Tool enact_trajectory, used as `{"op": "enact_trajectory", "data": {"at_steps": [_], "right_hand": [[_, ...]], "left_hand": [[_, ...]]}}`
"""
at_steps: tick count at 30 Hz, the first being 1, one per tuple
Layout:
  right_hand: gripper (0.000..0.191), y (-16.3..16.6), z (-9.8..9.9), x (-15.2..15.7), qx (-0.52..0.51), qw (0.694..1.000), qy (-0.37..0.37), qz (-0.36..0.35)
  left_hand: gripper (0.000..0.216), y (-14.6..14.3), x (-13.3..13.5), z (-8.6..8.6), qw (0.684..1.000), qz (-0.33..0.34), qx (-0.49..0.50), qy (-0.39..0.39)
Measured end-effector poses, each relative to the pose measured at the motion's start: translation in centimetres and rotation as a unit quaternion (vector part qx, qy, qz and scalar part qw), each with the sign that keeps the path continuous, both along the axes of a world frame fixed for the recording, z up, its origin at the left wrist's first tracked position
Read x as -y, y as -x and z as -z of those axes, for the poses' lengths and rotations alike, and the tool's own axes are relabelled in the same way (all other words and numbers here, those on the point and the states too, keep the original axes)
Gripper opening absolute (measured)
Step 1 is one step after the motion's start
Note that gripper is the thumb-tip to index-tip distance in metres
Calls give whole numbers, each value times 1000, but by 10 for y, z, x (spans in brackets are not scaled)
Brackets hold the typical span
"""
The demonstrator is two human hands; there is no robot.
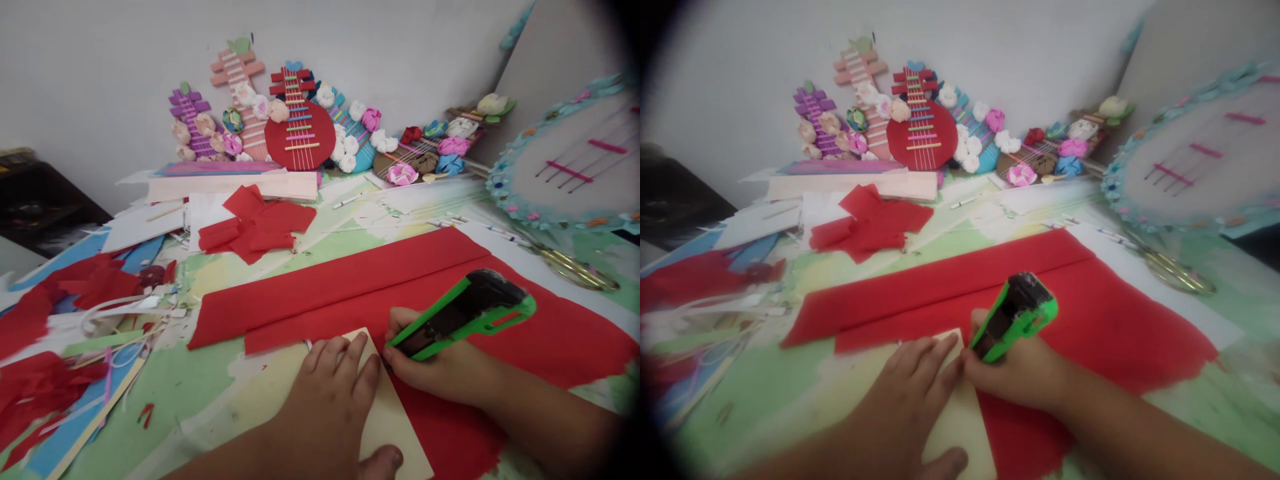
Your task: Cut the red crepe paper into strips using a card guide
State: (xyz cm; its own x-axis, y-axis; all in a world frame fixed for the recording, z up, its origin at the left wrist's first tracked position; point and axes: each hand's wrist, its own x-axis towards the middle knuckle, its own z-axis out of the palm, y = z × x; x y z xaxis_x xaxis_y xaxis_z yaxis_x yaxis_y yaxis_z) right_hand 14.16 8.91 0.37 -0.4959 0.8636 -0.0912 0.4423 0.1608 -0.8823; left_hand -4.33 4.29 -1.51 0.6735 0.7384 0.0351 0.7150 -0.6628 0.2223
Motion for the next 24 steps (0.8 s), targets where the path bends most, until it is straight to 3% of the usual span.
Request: {"op": "enact_trajectory", "data": {"at_steps": [24], "right_hand": [[20, 1, -1, 1, -19, 999, -44, -11]], "left_hand": [[74, 0, -1, -4, 999, -13, -22, 20]]}}
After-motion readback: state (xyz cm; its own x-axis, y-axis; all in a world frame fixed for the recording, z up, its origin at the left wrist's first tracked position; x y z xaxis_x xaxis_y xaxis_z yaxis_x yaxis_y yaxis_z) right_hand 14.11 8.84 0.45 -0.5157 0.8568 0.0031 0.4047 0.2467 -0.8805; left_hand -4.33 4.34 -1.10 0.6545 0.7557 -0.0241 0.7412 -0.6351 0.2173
